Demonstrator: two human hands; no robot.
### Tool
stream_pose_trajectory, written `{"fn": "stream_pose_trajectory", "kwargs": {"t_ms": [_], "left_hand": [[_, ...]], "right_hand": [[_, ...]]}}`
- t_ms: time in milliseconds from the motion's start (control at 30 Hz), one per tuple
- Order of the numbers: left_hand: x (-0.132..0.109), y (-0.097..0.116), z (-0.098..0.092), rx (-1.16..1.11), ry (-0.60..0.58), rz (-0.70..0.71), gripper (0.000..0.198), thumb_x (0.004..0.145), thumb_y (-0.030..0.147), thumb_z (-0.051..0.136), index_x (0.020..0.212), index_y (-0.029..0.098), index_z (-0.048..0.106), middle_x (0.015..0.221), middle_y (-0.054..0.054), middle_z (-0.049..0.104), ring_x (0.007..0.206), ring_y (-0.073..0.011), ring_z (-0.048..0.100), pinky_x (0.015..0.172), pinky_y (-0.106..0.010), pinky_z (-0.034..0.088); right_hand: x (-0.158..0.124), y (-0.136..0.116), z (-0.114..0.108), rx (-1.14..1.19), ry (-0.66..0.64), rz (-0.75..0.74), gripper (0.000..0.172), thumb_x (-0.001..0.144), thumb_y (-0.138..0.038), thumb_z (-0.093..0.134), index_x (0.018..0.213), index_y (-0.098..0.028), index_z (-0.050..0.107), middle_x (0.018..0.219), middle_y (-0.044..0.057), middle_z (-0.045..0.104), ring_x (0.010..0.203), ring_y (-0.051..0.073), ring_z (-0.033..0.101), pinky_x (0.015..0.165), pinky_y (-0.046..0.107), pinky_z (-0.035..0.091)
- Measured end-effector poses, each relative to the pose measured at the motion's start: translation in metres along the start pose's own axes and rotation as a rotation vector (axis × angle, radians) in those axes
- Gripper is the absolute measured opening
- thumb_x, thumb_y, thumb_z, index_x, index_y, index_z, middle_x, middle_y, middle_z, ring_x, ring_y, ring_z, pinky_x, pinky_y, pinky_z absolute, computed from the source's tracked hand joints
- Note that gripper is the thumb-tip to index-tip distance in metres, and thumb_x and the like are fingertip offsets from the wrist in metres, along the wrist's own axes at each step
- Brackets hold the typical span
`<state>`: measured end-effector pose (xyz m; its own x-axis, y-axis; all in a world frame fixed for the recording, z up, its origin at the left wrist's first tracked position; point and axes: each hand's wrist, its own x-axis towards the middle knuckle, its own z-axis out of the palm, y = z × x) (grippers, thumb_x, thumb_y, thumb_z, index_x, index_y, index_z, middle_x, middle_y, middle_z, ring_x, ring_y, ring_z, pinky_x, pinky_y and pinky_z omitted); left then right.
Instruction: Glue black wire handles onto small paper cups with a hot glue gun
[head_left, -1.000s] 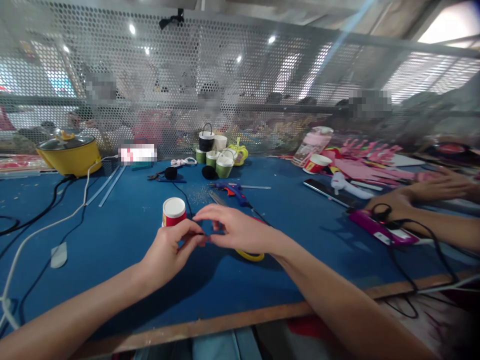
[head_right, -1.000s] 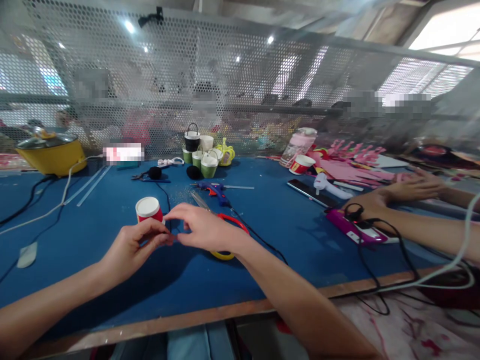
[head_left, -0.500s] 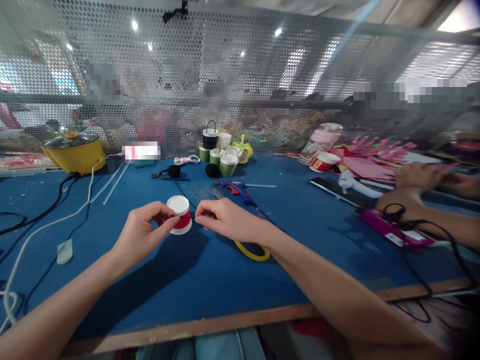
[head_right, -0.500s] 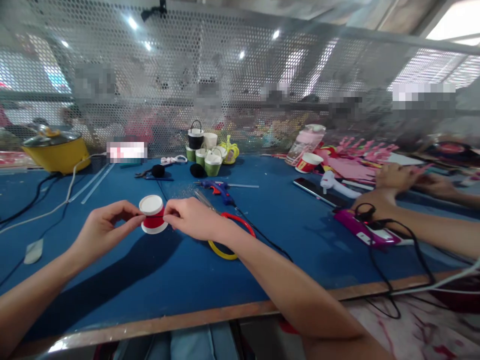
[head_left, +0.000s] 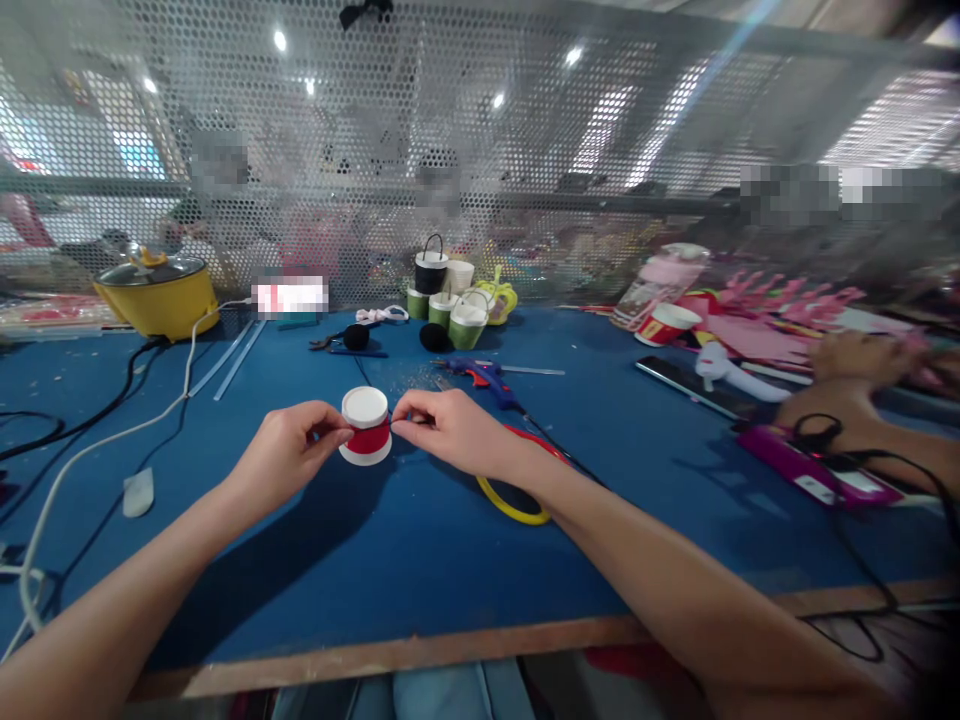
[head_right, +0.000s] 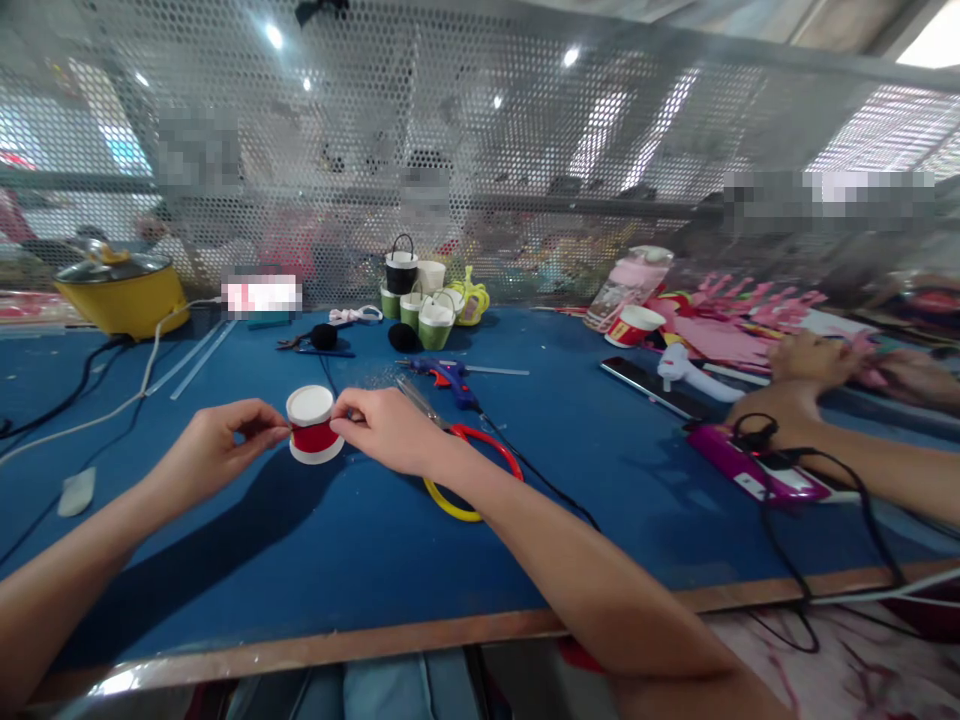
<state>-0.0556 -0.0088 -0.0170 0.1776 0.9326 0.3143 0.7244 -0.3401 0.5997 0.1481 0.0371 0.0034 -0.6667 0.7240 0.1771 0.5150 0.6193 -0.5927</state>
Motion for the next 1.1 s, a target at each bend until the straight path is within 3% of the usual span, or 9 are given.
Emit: {"fn": "stream_pose_trajectory", "kwargs": {"t_ms": [167,367,633,833,1100], "left_hand": [[0.001,-0.001,0.002,0.035,0.081,0.117,0.014,0.078,0.025,0.049,0.070,0.016,0.057,0.076,-0.003,0.056,0.070,-0.0133,0.053,0.065,-0.024,0.041],[-0.001,-0.003,0.005,0.059,0.095,0.126,0.013,0.079,0.026,0.049,0.073,0.017,0.056,0.083,-0.003,0.049,0.076,-0.0141,0.052,0.070,-0.027,0.043],[0.000,-0.009,0.011,0.077,0.169,0.184,0.012,0.079,0.026,0.049,0.074,0.017,0.056,0.096,-0.007,0.046,0.091,-0.0179,0.050,0.082,-0.035,0.043],[0.002,-0.011,0.013,0.010,0.138,0.150,0.012,0.079,0.026,0.049,0.073,0.017,0.055,0.103,-0.008,0.050,0.098,-0.0197,0.052,0.086,-0.038,0.042],[0.002,-0.012,0.013,-0.142,0.102,0.115,0.011,0.078,0.024,0.049,0.073,0.017,0.055,0.101,-0.008,0.051,0.094,-0.0184,0.055,0.081,-0.037,0.047]], "right_hand": [[0.001,0.005,0.005,0.029,0.031,0.035,0.015,0.081,-0.025,0.047,0.078,-0.016,0.058,0.058,-0.003,0.050,0.053,0.008,0.043,0.052,0.021,0.030],[0.003,0.010,0.010,0.023,0.070,0.024,0.014,0.080,-0.024,0.048,0.077,-0.016,0.059,0.059,-0.002,0.050,0.054,0.009,0.043,0.052,0.022,0.031],[0.007,0.017,0.011,-0.029,0.190,-0.123,0.008,0.077,-0.018,0.052,0.070,-0.016,0.057,0.079,0.003,0.055,0.072,0.012,0.051,0.069,0.027,0.040],[0.008,0.019,0.014,0.060,0.196,-0.132,0.008,0.077,-0.018,0.052,0.070,-0.017,0.055,0.107,0.008,0.057,0.093,0.016,0.053,0.073,0.029,0.042],[0.010,0.017,0.016,0.178,0.170,-0.101,0.010,0.077,-0.015,0.050,0.068,-0.016,0.053,0.107,0.009,0.059,0.087,0.014,0.056,0.073,0.027,0.044]]}}
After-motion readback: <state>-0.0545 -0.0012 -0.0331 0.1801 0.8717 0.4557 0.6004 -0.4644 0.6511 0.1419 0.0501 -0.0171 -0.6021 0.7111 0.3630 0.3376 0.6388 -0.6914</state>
